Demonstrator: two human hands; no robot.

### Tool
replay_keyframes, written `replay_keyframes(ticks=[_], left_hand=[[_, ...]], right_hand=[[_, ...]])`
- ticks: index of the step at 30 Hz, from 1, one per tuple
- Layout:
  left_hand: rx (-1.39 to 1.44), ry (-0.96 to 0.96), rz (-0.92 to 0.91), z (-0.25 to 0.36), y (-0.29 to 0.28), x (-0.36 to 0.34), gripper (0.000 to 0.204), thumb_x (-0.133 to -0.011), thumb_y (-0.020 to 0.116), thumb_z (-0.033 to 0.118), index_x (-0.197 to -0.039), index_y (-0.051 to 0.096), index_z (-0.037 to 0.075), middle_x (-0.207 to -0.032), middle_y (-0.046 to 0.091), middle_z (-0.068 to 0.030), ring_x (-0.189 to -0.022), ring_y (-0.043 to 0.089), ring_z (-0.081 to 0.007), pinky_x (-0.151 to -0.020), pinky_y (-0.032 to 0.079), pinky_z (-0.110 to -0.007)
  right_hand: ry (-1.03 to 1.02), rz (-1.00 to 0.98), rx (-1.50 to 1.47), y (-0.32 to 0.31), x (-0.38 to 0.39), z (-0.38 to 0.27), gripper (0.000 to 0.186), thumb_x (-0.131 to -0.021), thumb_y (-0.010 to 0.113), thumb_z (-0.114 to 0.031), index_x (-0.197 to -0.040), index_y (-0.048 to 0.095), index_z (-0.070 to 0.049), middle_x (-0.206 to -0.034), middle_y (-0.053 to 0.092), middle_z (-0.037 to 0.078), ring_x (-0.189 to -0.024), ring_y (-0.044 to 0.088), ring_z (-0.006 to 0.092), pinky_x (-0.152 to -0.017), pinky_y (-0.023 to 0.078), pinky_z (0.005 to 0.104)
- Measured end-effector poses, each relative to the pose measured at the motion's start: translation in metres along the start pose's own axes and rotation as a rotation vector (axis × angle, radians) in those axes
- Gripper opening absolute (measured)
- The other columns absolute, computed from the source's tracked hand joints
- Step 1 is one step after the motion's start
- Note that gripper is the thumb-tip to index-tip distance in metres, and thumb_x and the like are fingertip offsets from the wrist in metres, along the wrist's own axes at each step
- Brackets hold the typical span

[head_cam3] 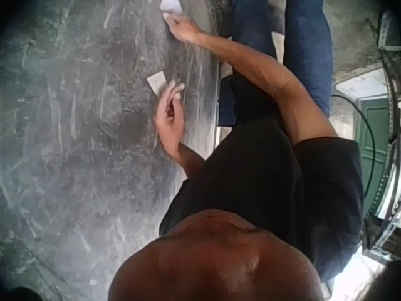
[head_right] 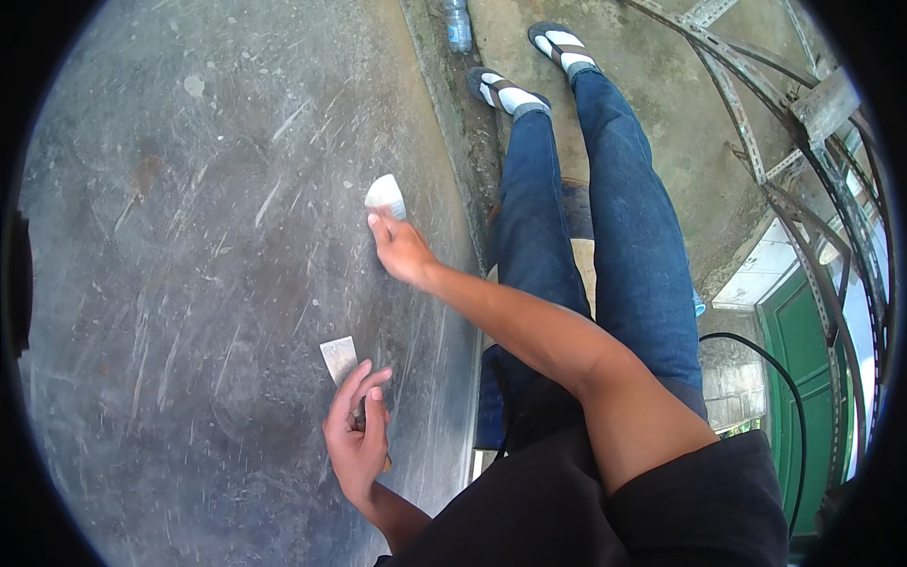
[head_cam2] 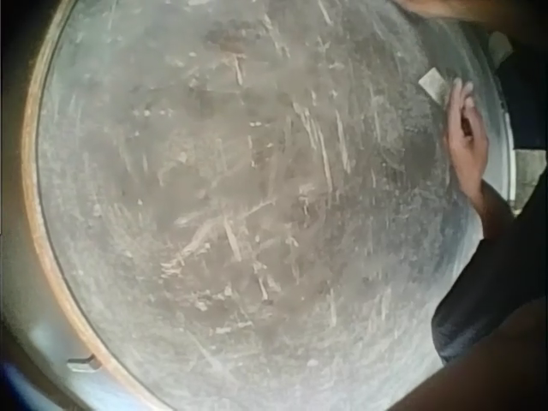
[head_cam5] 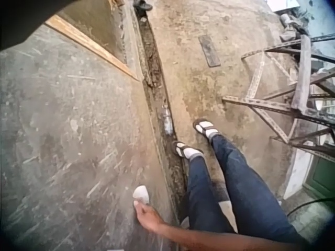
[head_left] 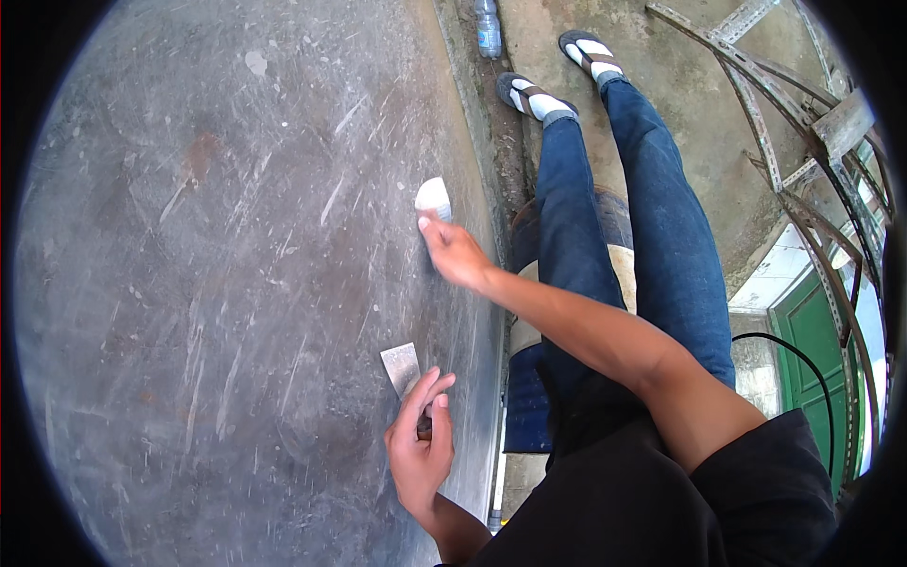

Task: Scraping and sanding an outdoor wall to prepare it for painting.

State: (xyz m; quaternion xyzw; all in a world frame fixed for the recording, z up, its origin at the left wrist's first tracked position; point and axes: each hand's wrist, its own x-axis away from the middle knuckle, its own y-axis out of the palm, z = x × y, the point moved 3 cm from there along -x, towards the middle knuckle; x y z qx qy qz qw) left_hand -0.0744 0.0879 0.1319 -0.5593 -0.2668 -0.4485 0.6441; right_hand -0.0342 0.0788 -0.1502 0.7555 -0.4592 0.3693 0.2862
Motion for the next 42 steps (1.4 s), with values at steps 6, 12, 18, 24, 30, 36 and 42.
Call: replay_keyframes(ticks=[6,12,18,24,30,36,42], left_hand=[[-0.003,-0.043,0.000,-0.002,0.001,0.001,0.031,-0.099,0.057,0.005,-0.130,0.058,-0.001,-0.106,0.073,-0.0113,-0.061,0.051,-0.0048,-0.054,0.042,-0.021],[0.003,-0.017,-0.002,-0.007,0.000,-0.002,0.034,-0.095,0.058,-0.001,-0.130,0.060,0.002,-0.107,0.074,-0.0130,-0.064,0.053,-0.0029,-0.055,0.044,-0.020],[0.033,-0.021,-0.010,-0.005,0.003,-0.002,0.032,-0.099,0.056,0.003,-0.130,0.058,-0.001,-0.107,0.073,-0.0122,-0.061,0.051,-0.0052,-0.054,0.042,-0.020],[0.042,-0.040,-0.024,-0.013,0.004,-0.006,0.032,-0.098,0.056,0.002,-0.130,0.058,-0.001,-0.108,0.073,-0.0129,-0.062,0.051,-0.0051,-0.053,0.041,-0.021],[0.044,-0.042,-0.022,0.000,0.006,-0.011,0.032,-0.097,0.057,-0.001,-0.129,0.061,0.002,-0.107,0.074,-0.0139,-0.061,0.053,-0.0039,-0.052,0.043,-0.021],[0.060,-0.062,-0.016,-0.006,0.006,-0.011,0.032,-0.097,0.056,0.000,-0.129,0.061,0.002,-0.107,0.074,-0.0140,-0.061,0.053,-0.0040,-0.052,0.043,-0.021],[-0.007,-0.039,-0.039,0.009,0.005,-0.019,0.032,-0.097,0.056,-0.001,-0.128,0.061,0.001,-0.107,0.074,-0.0135,-0.060,0.052,-0.0036,-0.053,0.043,-0.021]], right_hand=[[0.434,-0.290,-0.029,-0.017,-0.035,-0.015,0.054,-0.105,0.037,-0.040,-0.142,0.047,-0.002,-0.147,0.044,0.024,-0.141,0.039,0.0322,-0.114,0.033,0.0339],[0.160,-0.204,-0.076,-0.005,0.013,-0.017,0.047,-0.105,0.041,-0.045,-0.110,0.056,-0.001,-0.099,0.057,0.015,-0.098,0.053,0.0246,-0.087,0.043,0.0354],[0.351,-0.198,0.014,-0.020,-0.077,-0.007,0.054,-0.104,0.039,-0.045,-0.121,0.062,0.001,-0.117,0.066,0.025,-0.118,0.060,0.0381,-0.100,0.044,0.0404],[0.249,-0.303,-0.118,-0.011,-0.016,-0.013,0.055,-0.104,0.039,-0.046,-0.128,0.059,-0.001,-0.124,0.063,0.026,-0.124,0.057,0.0370,-0.105,0.042,0.0389],[0.323,-0.191,0.061,-0.028,-0.099,-0.013,0.051,-0.104,0.038,-0.045,-0.130,0.060,-0.007,-0.119,0.065,0.026,-0.119,0.060,0.0375,-0.101,0.045,0.0397],[0.309,-0.270,0.047,-0.021,-0.061,-0.020,0.051,-0.104,0.038,-0.043,-0.132,0.059,-0.006,-0.126,0.062,0.025,-0.124,0.057,0.0359,-0.105,0.043,0.0395],[0.173,-0.196,-0.023,-0.019,-0.076,-0.024,0.052,-0.105,0.037,-0.042,-0.133,0.057,-0.004,-0.134,0.058,0.022,-0.129,0.053,0.0338,-0.109,0.040,0.0384]])
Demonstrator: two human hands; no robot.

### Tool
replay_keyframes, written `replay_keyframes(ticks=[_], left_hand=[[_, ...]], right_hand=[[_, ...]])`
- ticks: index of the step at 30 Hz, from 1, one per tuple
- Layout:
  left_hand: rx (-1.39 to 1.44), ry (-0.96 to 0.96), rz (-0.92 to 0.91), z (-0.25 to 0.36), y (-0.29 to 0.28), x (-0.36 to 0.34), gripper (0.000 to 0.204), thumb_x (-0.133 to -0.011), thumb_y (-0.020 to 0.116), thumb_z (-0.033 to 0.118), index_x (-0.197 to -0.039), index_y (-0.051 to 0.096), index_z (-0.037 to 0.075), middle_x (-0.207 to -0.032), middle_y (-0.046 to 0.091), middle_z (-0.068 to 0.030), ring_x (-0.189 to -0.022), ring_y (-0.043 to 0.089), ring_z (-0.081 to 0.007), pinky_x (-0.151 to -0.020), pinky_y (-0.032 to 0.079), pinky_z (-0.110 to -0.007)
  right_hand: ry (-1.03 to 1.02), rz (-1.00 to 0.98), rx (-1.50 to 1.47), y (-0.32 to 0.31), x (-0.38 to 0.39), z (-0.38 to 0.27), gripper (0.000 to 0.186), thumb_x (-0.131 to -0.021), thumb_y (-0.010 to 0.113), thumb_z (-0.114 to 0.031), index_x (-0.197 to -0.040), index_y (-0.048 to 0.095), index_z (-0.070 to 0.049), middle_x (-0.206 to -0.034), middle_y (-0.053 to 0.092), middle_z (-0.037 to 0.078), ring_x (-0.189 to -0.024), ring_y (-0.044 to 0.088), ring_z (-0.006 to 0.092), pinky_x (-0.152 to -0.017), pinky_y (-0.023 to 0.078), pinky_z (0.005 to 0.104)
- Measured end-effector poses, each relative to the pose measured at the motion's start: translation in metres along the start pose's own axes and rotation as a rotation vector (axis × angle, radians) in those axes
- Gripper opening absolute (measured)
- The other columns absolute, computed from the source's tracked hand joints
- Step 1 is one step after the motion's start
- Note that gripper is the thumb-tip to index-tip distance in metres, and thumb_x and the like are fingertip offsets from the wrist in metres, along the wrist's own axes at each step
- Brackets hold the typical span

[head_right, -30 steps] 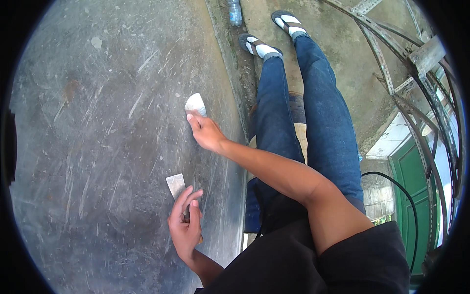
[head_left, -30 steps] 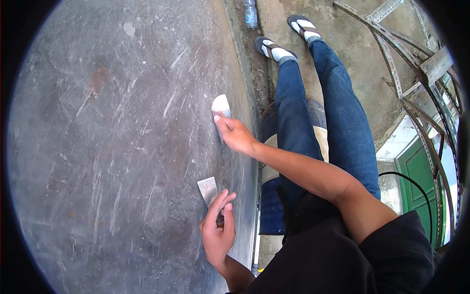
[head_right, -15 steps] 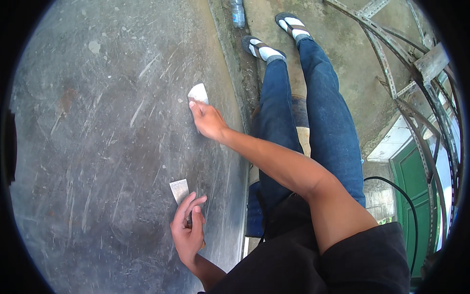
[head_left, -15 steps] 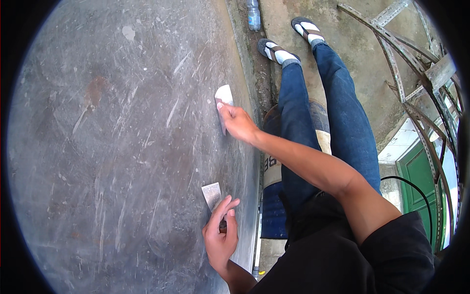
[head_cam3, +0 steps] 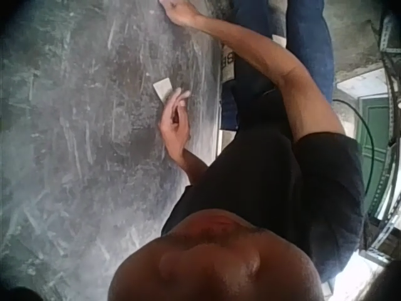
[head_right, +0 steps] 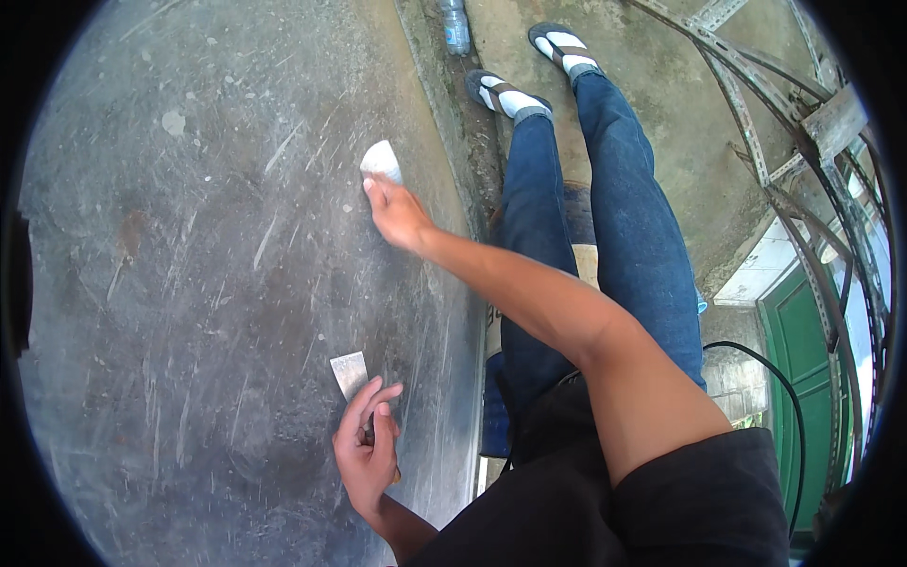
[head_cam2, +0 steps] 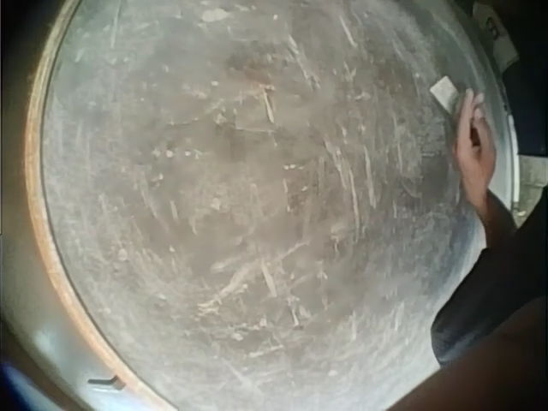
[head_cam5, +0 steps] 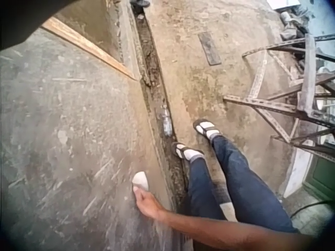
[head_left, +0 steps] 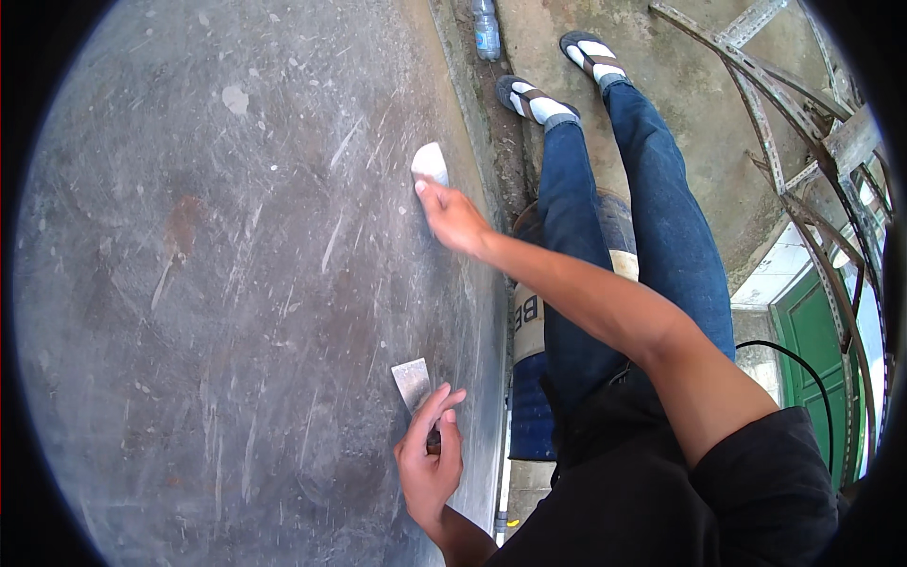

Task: Scraping and sanding an outdoor wall to prepare it for painting.

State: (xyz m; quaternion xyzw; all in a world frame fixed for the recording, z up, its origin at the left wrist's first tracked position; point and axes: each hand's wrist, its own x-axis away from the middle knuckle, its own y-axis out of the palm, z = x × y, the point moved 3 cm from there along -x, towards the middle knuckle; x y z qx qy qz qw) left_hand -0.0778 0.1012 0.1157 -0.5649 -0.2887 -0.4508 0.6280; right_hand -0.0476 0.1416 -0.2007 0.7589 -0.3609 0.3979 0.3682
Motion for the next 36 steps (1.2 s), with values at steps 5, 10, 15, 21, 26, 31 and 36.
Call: replay_keyframes(ticks=[5,10,15,21,26,31,36], left_hand=[[0.047,-0.004,-0.006,-0.003,-0.002,-0.001,0.032,-0.097,0.055,-0.001,-0.129,0.060,0.000,-0.108,0.073,-0.0135,-0.061,0.052,-0.0033,-0.052,0.043,-0.021],[0.021,-0.010,-0.031,0.001,0.000,-0.008,0.033,-0.097,0.055,-0.003,-0.129,0.060,0.000,-0.108,0.073,-0.0127,-0.060,0.051,-0.0030,-0.051,0.042,-0.020],[0.039,-0.006,-0.042,0.007,-0.004,-0.010,0.033,-0.097,0.055,-0.003,-0.129,0.060,0.000,-0.108,0.073,-0.0130,-0.061,0.052,-0.0032,-0.052,0.043,-0.020],[0.037,-0.014,-0.028,0.002,-0.003,-0.011,0.032,-0.097,0.055,-0.003,-0.128,0.060,-0.001,-0.107,0.073,-0.0140,-0.062,0.053,-0.0037,-0.054,0.045,-0.021],[-0.005,0.044,-0.047,0.004,-0.004,-0.009,0.031,-0.096,0.056,-0.002,-0.127,0.061,0.000,-0.107,0.074,-0.0148,-0.067,0.055,-0.0037,-0.056,0.046,-0.021],[0.035,0.016,-0.042,0.000,-0.003,-0.009,0.031,-0.096,0.056,-0.002,-0.127,0.061,-0.001,-0.106,0.074,-0.0146,-0.067,0.054,-0.0035,-0.056,0.045,-0.021],[0.025,0.059,-0.042,0.002,-0.001,-0.016,0.031,-0.096,0.057,-0.002,-0.127,0.061,-0.001,-0.106,0.074,-0.0138,-0.065,0.052,-0.0024,-0.055,0.044,-0.020]], right_hand=[[0.299,-0.044,0.059,-0.028,-0.053,-0.018,0.051,-0.106,0.036,-0.040,-0.135,0.055,-0.003,-0.137,0.057,0.020,-0.132,0.051,0.0326,-0.110,0.038,0.0372],[0.061,-0.141,-0.006,0.007,0.031,-0.001,0.049,-0.106,0.037,-0.042,-0.135,0.057,-0.008,-0.127,0.063,0.021,-0.123,0.058,0.0329,-0.105,0.043,0.0380],[0.110,0.014,-0.059,-0.015,-0.035,-0.010,0.049,-0.105,0.037,-0.042,-0.136,0.056,-0.008,-0.128,0.062,0.022,-0.124,0.058,0.0342,-0.104,0.042,0.0388],[-0.093,-0.012,-0.019,0.011,0.032,-0.013,0.048,-0.106,0.041,-0.041,-0.120,0.061,0.000,-0.108,0.064,0.011,-0.105,0.057,0.0170,-0.093,0.044,0.0316],[-0.222,0.109,-0.057,0.014,0.027,-0.037,0.052,-0.106,0.038,-0.038,-0.140,0.049,-0.001,-0.148,0.045,0.021,-0.137,0.043,0.0358,-0.114,0.035,0.0368],[-0.106,0.101,0.024,-0.018,-0.032,-0.079,0.050,-0.105,0.038,-0.040,-0.138,0.052,-0.004,-0.140,0.053,0.021,-0.124,0.055,0.0390,-0.102,0.045,0.0417],[-0.488,0.218,0.018,0.012,0.034,-0.048,0.050,-0.106,0.042,-0.039,-0.132,0.056,0.002,-0.121,0.066,0.022,-0.114,0.064,0.0247,-0.097,0.047,0.0347]])
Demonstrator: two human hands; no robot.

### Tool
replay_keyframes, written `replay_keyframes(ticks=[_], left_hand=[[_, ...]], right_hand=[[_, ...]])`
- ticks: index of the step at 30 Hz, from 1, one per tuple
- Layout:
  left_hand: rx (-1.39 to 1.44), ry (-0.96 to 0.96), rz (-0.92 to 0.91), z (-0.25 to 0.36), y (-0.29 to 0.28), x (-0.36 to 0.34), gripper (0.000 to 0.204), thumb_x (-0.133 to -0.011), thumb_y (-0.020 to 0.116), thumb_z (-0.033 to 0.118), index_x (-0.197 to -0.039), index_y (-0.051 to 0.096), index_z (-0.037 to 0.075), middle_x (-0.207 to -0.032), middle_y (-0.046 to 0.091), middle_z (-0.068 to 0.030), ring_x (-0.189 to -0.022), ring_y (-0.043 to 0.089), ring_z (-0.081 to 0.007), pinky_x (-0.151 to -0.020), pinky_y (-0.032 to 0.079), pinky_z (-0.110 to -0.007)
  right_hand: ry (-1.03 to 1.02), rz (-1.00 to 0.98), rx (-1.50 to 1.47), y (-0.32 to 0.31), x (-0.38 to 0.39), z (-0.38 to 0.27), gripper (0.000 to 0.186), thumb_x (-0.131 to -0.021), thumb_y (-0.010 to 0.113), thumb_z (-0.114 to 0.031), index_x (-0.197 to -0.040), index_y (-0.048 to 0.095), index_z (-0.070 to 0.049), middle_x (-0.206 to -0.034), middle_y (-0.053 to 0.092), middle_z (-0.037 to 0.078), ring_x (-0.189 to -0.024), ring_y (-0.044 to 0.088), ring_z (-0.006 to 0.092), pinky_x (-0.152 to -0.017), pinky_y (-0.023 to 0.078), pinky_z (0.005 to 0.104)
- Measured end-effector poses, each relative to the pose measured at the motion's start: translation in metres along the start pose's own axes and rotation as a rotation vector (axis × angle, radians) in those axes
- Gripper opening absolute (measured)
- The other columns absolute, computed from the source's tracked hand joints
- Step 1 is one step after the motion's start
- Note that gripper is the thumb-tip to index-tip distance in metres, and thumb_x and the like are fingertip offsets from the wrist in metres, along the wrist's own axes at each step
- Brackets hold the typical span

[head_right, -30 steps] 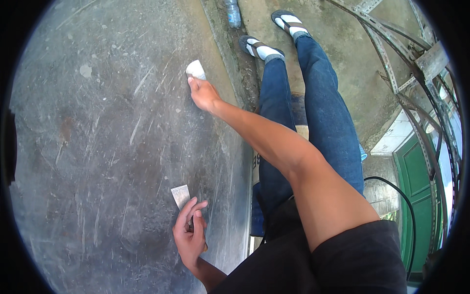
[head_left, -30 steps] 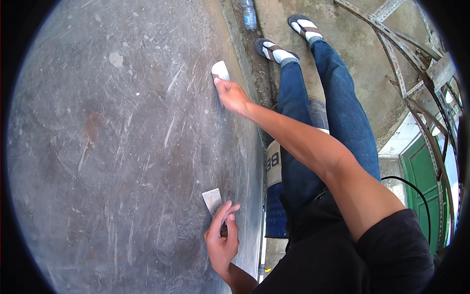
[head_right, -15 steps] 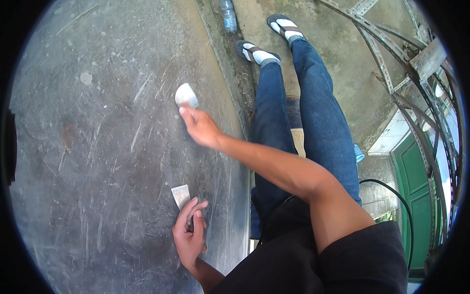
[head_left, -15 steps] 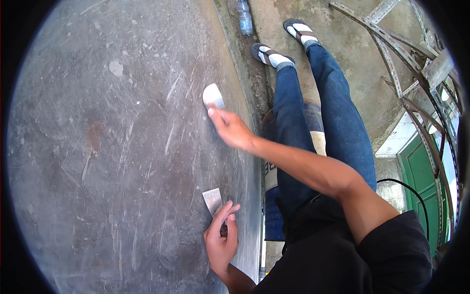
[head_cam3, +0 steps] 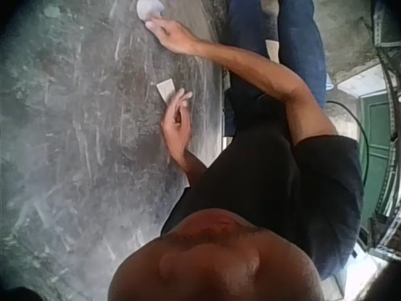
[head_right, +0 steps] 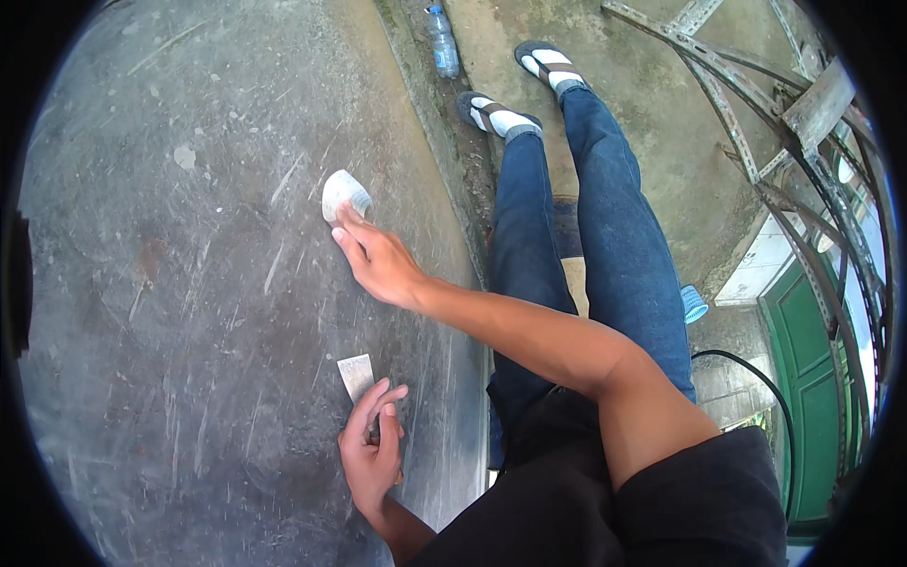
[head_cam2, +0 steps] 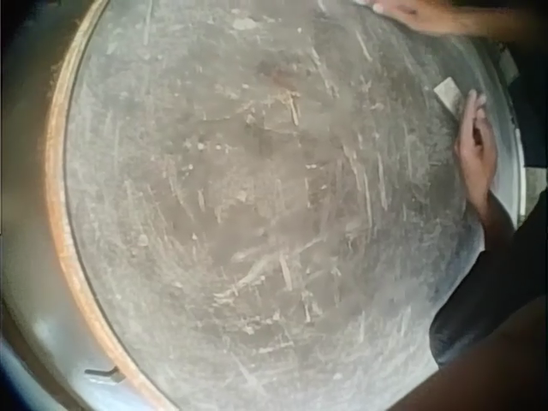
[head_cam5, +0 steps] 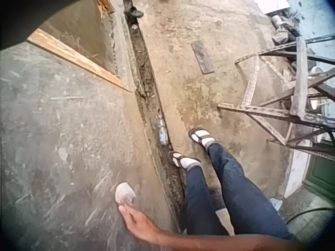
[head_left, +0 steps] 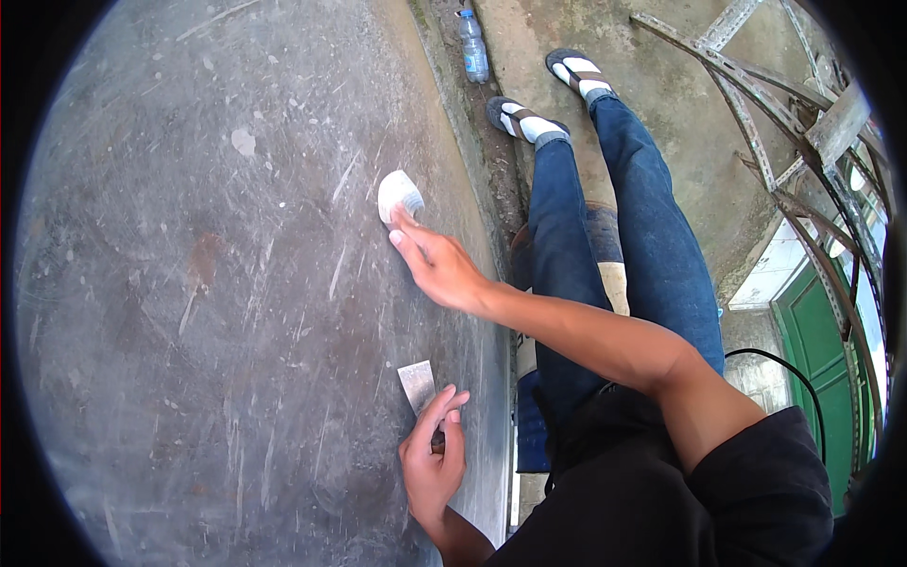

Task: Scraping and sanding an outdoor wall to prepare it for painting.

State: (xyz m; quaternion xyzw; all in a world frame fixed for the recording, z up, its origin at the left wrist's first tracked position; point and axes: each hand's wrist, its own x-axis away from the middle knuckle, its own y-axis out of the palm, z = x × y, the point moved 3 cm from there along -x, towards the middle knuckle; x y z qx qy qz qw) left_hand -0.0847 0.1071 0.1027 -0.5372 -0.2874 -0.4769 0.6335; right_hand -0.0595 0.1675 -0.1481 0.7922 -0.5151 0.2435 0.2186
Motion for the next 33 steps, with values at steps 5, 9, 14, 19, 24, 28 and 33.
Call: replay_keyframes(ticks=[5,9,14,19,24,28,33], left_hand=[[-0.018,0.014,-0.026,0.002,0.000,0.003,0.032,-0.097,0.056,-0.002,-0.128,0.061,0.000,-0.106,0.074,-0.0135,-0.063,0.051,-0.0022,-0.053,0.043,-0.020],[0.008,-0.013,-0.001,0.004,0.000,0.001,0.032,-0.097,0.055,-0.002,-0.128,0.061,0.000,-0.107,0.074,-0.0128,-0.062,0.051,-0.0025,-0.053,0.043,-0.020],[0.002,0.023,-0.024,0.008,-0.001,0.003,0.032,-0.097,0.055,-0.002,-0.128,0.060,0.000,-0.108,0.073,-0.0116,-0.062,0.051,-0.0020,-0.052,0.042,-0.019],[0.008,0.011,-0.003,0.007,0.000,0.006,0.032,-0.097,0.055,-0.002,-0.128,0.061,0.000,-0.108,0.074,-0.0112,-0.061,0.050,-0.0014,-0.051,0.041,-0.019],[-0.011,-0.027,0.007,0.009,0.006,0.007,0.032,-0.097,0.055,-0.003,-0.128,0.061,0.000,-0.108,0.074,-0.0107,-0.060,0.049,-0.0011,-0.051,0.040,-0.019],[-0.004,0.058,-0.030,0.018,0.007,0.007,0.031,-0.097,0.055,-0.002,-0.128,0.061,0.000,-0.108,0.074,-0.0106,-0.059,0.049,-0.0016,-0.051,0.040,-0.019],[0.005,0.004,0.005,0.014,0.009,0.007,0.031,-0.097,0.055,-0.002,-0.127,0.061,-0.001,-0.107,0.074,-0.0108,-0.059,0.049,-0.0021,-0.052,0.041,-0.020]], right_hand=[[0.148,-0.075,-0.114,-0.016,-0.065,-0.005,0.046,-0.105,0.043,-0.030,-0.140,0.049,0.001,-0.149,0.042,0.022,-0.139,0.040,0.0348,-0.115,0.034,0.0371],[0.184,-0.104,-0.122,-0.012,-0.046,-0.023,0.047,-0.105,0.044,-0.030,-0.140,0.049,0.001,-0.151,0.039,0.023,-0.140,0.038,0.0347,-0.116,0.033,0.0382],[0.005,-0.197,-0.089,-0.003,0.021,-0.030,0.052,-0.106,0.044,-0.033,-0.142,0.045,0.004,-0.151,0.040,0.023,-0.142,0.038,0.0305,-0.117,0.029,0.0349],[0.080,-0.053,-0.108,-0.007,-0.062,-0.025,0.052,-0.105,0.045,-0.032,-0.144,0.043,0.003,-0.152,0.039,0.023,-0.143,0.036,0.0305,-0.118,0.027,0.0354],[0.068,-0.164,-0.106,-0.003,0.015,-0.031,0.052,-0.106,0.044,-0.032,-0.144,0.042,0.003,-0.152,0.039,0.023,-0.144,0.035,0.0303,-0.118,0.027,0.0348],[0.098,-0.138,-0.067,0.002,0.020,0.020,0.053,-0.106,0.042,-0.035,-0.144,0.044,0.001,-0.151,0.041,0.022,-0.142,0.038,0.0319,-0.117,0.030,0.0353],[0.417,-0.072,-0.004,-0.014,-0.050,0.020,0.050,-0.105,0.042,-0.037,-0.143,0.048,-0.004,-0.146,0.048,0.019,-0.136,0.046,0.0324,-0.114,0.035,0.0348]])
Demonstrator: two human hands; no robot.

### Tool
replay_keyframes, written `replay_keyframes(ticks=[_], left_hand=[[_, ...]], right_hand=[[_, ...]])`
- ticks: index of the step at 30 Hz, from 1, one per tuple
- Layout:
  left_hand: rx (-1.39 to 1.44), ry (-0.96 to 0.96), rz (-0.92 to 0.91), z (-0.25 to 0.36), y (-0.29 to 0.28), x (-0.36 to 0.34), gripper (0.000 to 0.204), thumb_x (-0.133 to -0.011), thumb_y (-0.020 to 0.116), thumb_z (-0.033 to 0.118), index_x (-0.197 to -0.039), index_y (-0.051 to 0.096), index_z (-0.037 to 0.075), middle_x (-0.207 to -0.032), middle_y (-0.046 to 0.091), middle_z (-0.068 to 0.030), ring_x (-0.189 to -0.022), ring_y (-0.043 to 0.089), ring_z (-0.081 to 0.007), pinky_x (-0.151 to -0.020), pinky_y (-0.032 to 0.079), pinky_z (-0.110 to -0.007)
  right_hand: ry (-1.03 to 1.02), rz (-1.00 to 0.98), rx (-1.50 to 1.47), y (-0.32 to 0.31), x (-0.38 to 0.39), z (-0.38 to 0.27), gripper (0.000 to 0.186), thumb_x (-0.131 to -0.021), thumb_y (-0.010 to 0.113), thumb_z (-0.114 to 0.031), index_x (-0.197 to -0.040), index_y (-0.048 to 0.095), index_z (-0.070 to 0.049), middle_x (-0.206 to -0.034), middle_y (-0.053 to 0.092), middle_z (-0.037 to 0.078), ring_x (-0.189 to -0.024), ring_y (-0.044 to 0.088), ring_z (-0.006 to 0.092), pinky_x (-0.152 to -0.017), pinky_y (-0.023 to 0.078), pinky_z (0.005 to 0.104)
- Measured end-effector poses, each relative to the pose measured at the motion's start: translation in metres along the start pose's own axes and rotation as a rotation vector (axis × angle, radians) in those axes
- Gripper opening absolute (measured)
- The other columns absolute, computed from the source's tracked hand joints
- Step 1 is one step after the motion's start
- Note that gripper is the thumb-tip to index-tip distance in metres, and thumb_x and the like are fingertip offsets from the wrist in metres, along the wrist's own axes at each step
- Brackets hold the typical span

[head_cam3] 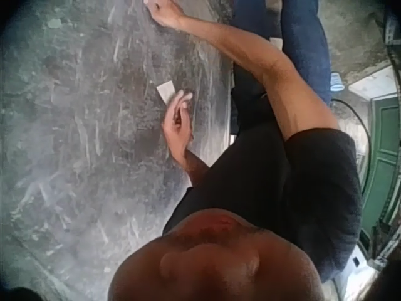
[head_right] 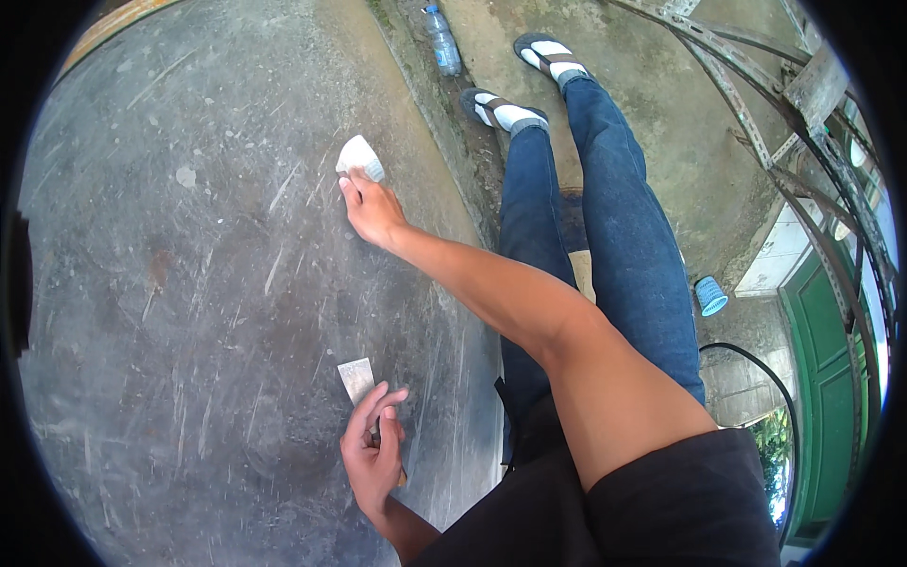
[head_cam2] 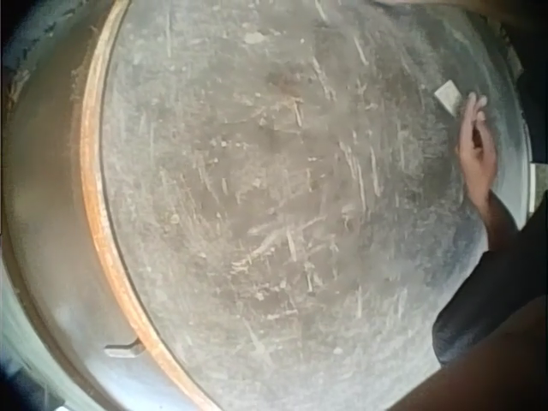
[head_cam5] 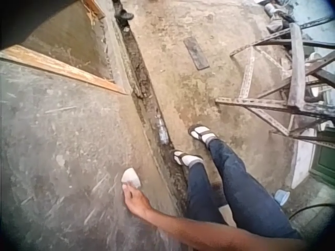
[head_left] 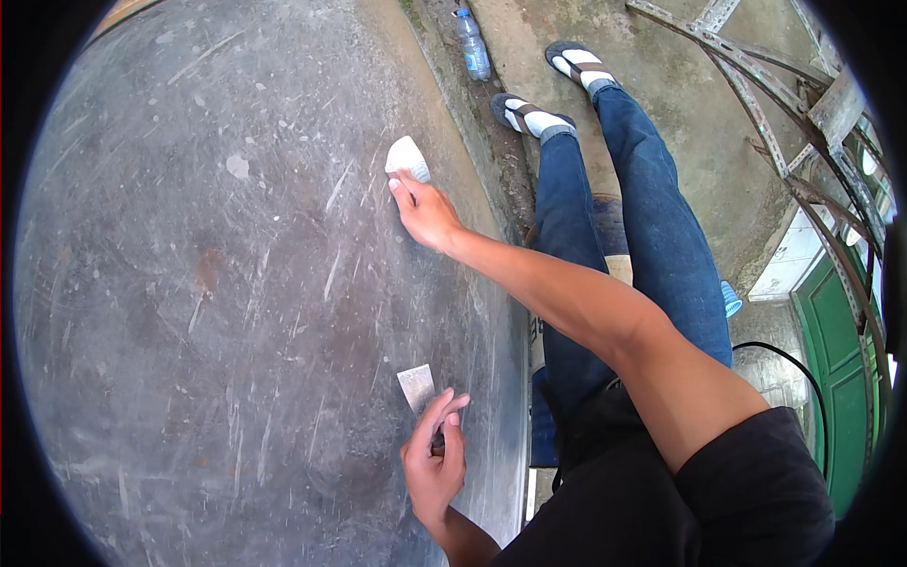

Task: Scraping and sanding an outdoor wall to prepare it for painting.

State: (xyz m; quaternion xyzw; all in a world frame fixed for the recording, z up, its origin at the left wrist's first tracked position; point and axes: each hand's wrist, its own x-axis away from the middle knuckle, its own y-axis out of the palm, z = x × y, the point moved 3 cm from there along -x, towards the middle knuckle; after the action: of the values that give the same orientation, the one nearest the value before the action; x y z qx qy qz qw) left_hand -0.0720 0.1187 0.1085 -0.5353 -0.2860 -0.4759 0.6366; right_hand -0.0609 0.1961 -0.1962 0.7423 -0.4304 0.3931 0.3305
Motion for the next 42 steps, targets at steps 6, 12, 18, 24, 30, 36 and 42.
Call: replay_keyframes(ticks=[6,12,18,24,30,36,42], left_hand=[[-0.009,0.026,-0.009,-0.003,0.006,0.005,0.031,-0.097,0.055,-0.002,-0.127,0.061,-0.001,-0.106,0.074,-0.0103,-0.058,0.049,-0.0019,-0.050,0.039,-0.019],[0.028,-0.004,0.011,-0.012,0.002,0.010,0.031,-0.097,0.055,-0.002,-0.128,0.061,0.000,-0.107,0.074,-0.0107,-0.059,0.048,-0.0008,-0.050,0.038,-0.019],[-0.013,-0.060,-0.006,-0.013,0.007,0.007,0.030,-0.098,0.055,0.001,-0.128,0.059,-0.002,-0.107,0.073,-0.0134,-0.060,0.051,-0.0052,-0.053,0.043,-0.021],[-0.020,-0.025,-0.032,-0.013,0.002,0.009,0.031,-0.098,0.056,0.002,-0.129,0.059,-0.001,-0.107,0.073,-0.0123,-0.060,0.052,-0.0053,-0.053,0.043,-0.021],[0.013,-0.088,0.001,-0.019,0.002,0.006,0.031,-0.098,0.055,0.002,-0.129,0.059,-0.001,-0.106,0.073,-0.0119,-0.061,0.052,-0.0047,-0.053,0.043,-0.021],[-0.010,0.037,-0.018,-0.021,-0.001,0.007,0.032,-0.097,0.057,0.000,-0.129,0.061,0.001,-0.107,0.074,-0.0098,-0.059,0.047,-0.0001,-0.049,0.038,-0.019],[0.026,-0.007,0.030,-0.027,-0.002,0.002,0.032,-0.097,0.057,0.000,-0.128,0.061,0.001,-0.107,0.074,-0.0100,-0.058,0.047,-0.0003,-0.049,0.038,-0.019]], right_hand=[[-0.169,-0.150,-0.005,0.019,0.071,0.041,0.050,-0.105,0.039,-0.037,-0.142,0.048,-0.005,-0.146,0.047,0.018,-0.136,0.042,0.0362,-0.114,0.035,0.0382],[-0.024,-0.037,0.000,-0.007,-0.052,-0.021,0.050,-0.106,0.039,-0.040,-0.138,0.053,-0.004,-0.143,0.053,0.017,-0.135,0.048,0.0302,-0.112,0.036,0.0332],[-0.216,-0.043,0.003,0.007,0.003,0.005,0.048,-0.105,0.039,-0.041,-0.139,0.054,-0.009,-0.138,0.057,0.018,-0.132,0.051,0.0304,-0.111,0.038,0.0345],[-0.193,0.099,-0.001,-0.006,-0.071,-0.012,0.048,-0.105,0.040,-0.040,-0.137,0.056,-0.008,-0.134,0.060,0.019,-0.128,0.055,0.0328,-0.108,0.041,0.0356],[-0.334,0.059,0.009,0.001,-0.035,-0.029,0.047,-0.103,0.040,-0.038,-0.136,0.055,-0.008,-0.127,0.060,0.023,-0.121,0.054,0.0430,-0.103,0.044,0.0433],[-0.298,0.033,0.011,-0.006,-0.045,-0.044,0.050,-0.104,0.039,-0.038,-0.137,0.052,-0.002,-0.134,0.055,0.024,-0.124,0.052,0.0427,-0.107,0.041,0.0429],[-0.360,-0.020,-0.017,0.009,0.010,-0.049,0.055,-0.104,0.040,-0.042,-0.141,0.050,-0.002,-0.146,0.049,0.018,-0.137,0.046,0.0337,-0.114,0.035,0.0367]])
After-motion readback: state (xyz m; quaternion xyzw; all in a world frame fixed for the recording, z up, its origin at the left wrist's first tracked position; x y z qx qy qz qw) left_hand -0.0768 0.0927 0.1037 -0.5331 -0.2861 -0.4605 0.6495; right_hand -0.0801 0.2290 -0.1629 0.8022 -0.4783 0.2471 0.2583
